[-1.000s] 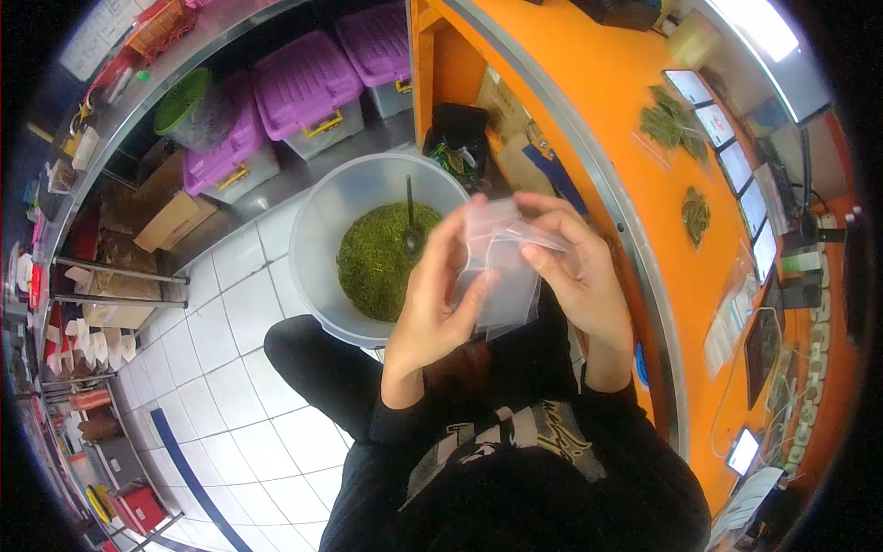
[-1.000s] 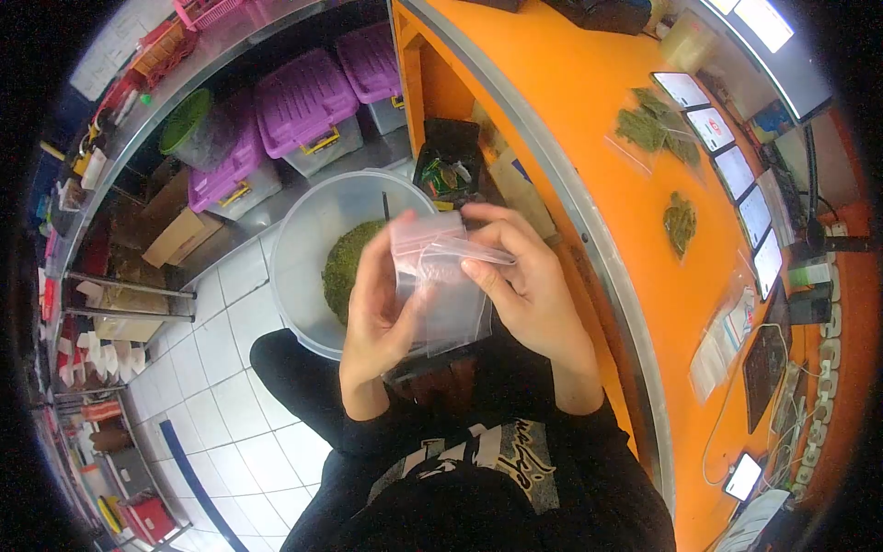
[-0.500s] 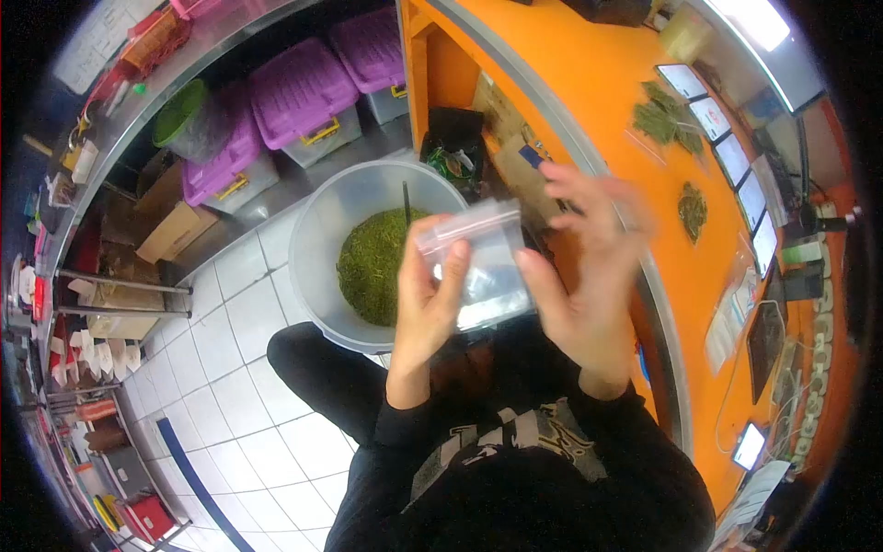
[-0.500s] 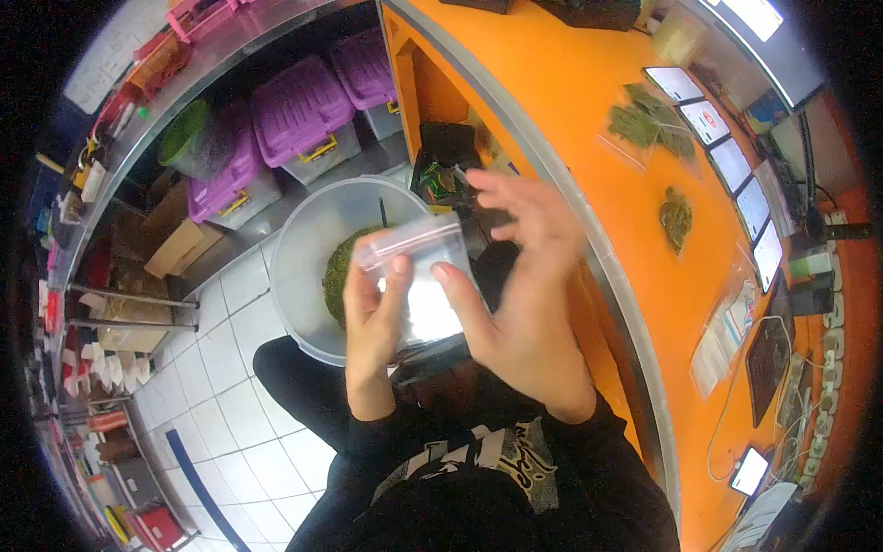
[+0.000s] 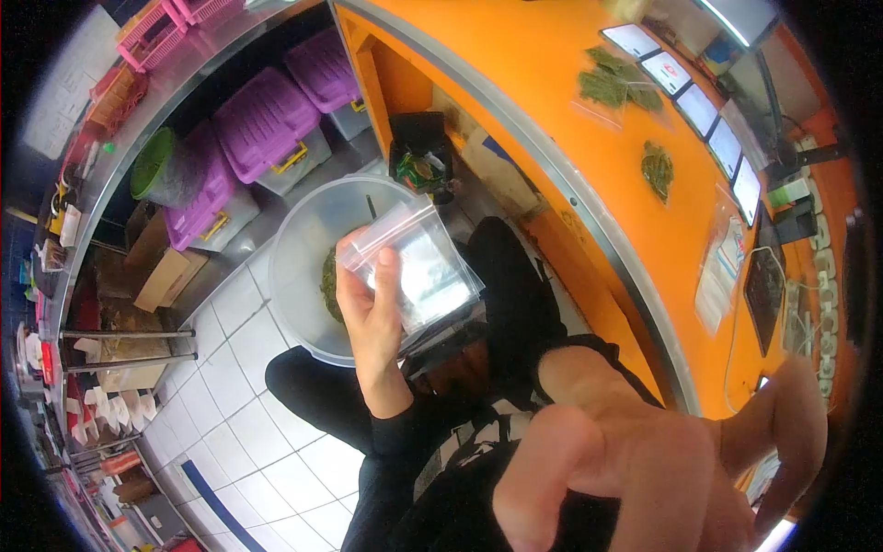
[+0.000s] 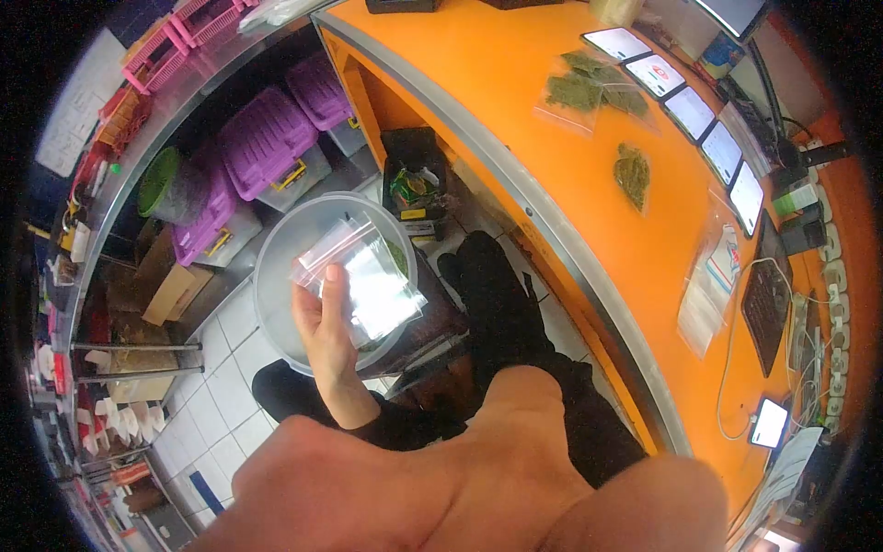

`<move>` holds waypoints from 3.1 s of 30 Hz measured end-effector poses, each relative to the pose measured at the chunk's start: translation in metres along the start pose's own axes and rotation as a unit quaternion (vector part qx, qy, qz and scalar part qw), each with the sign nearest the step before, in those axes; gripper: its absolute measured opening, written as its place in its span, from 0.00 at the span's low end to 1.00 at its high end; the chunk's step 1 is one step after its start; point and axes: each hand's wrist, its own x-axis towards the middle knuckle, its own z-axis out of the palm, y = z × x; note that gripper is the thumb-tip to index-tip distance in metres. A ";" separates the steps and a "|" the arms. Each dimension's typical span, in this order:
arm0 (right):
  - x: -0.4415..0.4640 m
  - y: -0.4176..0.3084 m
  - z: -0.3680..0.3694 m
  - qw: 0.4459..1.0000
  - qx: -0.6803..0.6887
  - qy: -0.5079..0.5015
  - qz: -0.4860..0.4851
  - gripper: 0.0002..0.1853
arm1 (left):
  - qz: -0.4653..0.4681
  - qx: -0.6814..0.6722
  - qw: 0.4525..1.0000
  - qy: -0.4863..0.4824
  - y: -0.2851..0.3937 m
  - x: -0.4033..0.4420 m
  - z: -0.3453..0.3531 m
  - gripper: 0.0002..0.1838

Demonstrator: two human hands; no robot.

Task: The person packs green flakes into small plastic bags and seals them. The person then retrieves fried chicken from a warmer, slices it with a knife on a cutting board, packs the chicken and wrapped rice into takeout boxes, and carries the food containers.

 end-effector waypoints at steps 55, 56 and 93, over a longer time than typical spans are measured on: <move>-0.049 0.153 -0.071 0.893 -0.032 0.288 0.345 0.24 | -0.017 0.010 0.987 -0.161 0.026 -0.003 -0.024 0.15; -0.050 0.155 -0.074 0.892 0.009 0.279 0.356 0.25 | -0.017 0.010 0.987 -0.161 0.023 -0.003 -0.025 0.15; -0.021 0.169 -0.053 0.893 -0.364 0.192 0.184 0.28 | -0.022 -0.003 0.997 -0.073 0.010 0.008 -0.022 0.13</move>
